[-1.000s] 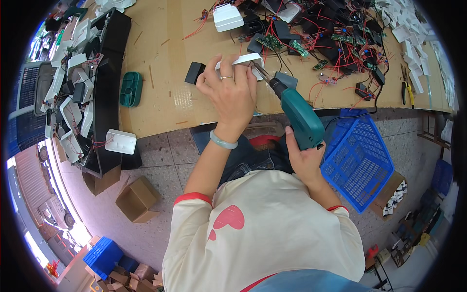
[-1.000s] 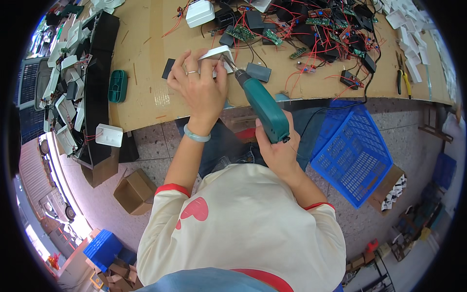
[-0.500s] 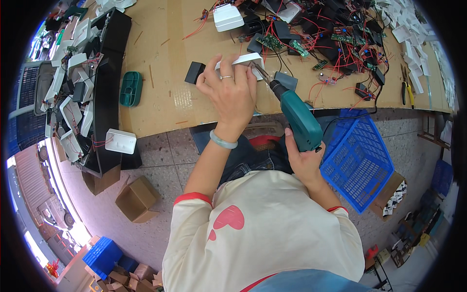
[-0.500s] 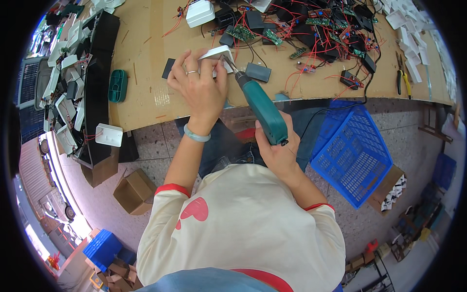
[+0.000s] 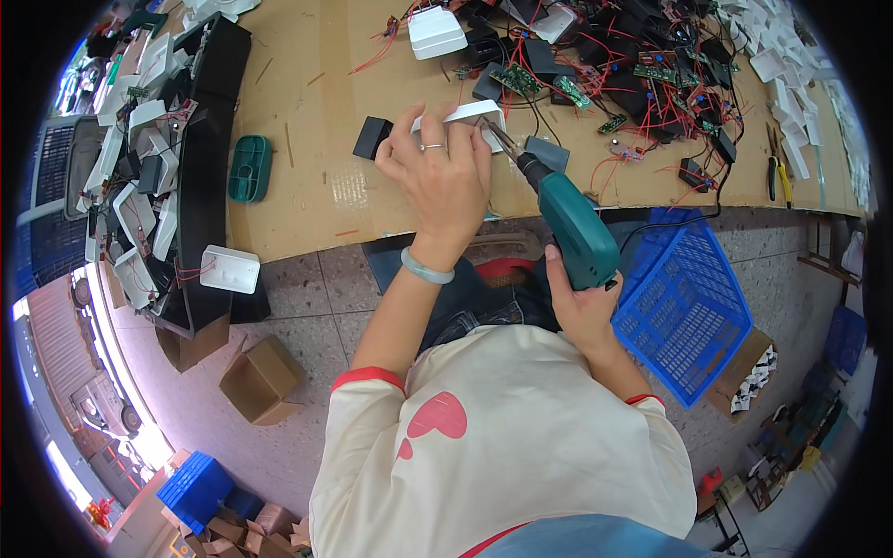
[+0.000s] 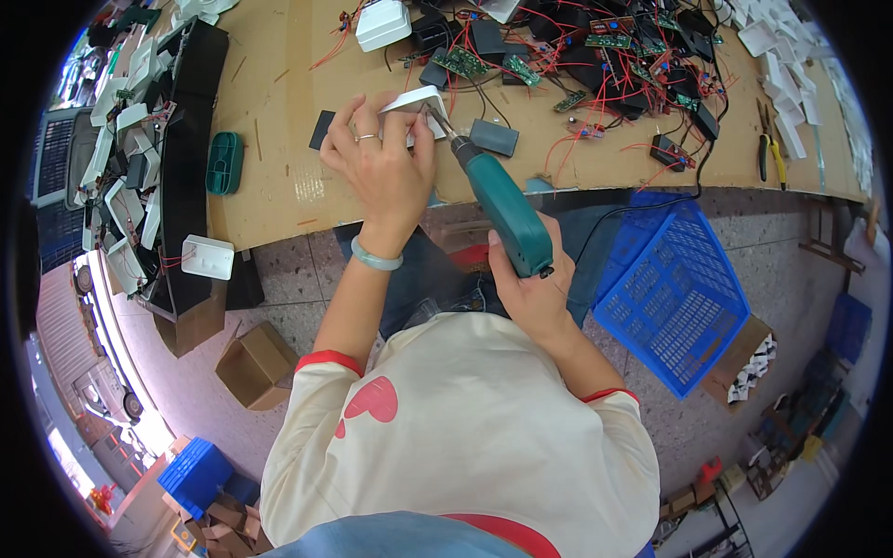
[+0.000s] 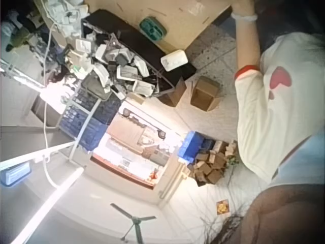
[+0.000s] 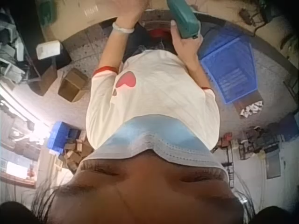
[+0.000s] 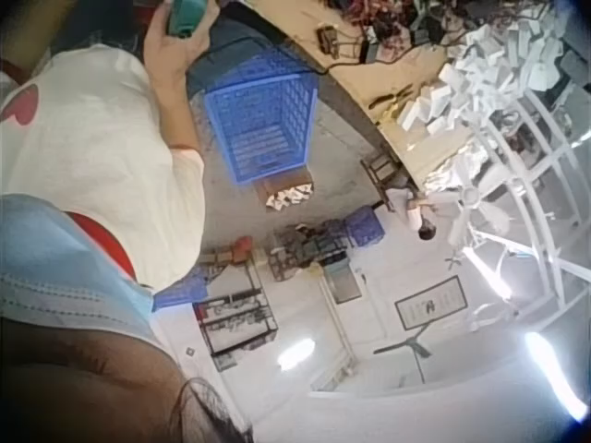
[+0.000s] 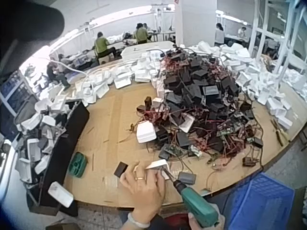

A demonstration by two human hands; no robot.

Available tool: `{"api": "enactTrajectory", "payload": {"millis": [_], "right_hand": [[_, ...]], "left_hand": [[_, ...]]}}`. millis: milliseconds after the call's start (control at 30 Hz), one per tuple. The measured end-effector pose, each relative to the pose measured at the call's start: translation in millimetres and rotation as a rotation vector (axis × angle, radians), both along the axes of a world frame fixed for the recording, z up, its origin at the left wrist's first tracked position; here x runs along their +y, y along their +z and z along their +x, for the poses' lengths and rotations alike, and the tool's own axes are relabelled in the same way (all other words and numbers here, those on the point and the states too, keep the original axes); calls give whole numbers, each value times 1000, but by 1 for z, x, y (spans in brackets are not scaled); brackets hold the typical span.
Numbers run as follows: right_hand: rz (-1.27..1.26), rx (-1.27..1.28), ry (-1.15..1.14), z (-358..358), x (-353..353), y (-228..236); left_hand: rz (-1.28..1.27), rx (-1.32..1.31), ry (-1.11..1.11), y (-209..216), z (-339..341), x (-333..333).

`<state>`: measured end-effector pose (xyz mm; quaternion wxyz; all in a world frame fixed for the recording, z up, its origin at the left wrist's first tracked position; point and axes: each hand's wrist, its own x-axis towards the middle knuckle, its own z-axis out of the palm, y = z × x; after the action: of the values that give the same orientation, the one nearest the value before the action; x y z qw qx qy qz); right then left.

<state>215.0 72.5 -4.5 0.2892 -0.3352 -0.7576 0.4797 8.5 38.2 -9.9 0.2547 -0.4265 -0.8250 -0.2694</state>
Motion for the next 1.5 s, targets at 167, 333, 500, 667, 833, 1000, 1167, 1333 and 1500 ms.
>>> {"api": "enactTrajectory", "payload": {"millis": [167,333,500,667,833,1000,1167,1333,1500], "right_hand": [[64,31,-3,0,0,3],[80,78,-41,5,0,15],[14,98,-35,21,0,9],[16,119,-46,20,2,18],[21,142,-40,20,2,20],[2,141,-65,21,2,20],[-8,133,-89,21,1,23],[-22,146,-106,22,0,23],[3,144,-102,20,3,23]], "left_hand": [[-1,-4,0,1,0,0],[8,-3,4,0,-1,1],[12,3,4,-1,-1,2],[0,1,11,-1,0,1],[5,-3,4,-1,0,2],[0,-11,1,0,-1,0],[2,-24,-4,3,1,-1],[49,-107,-10,0,0,-2],[100,-326,-64,0,-7,0]]}}
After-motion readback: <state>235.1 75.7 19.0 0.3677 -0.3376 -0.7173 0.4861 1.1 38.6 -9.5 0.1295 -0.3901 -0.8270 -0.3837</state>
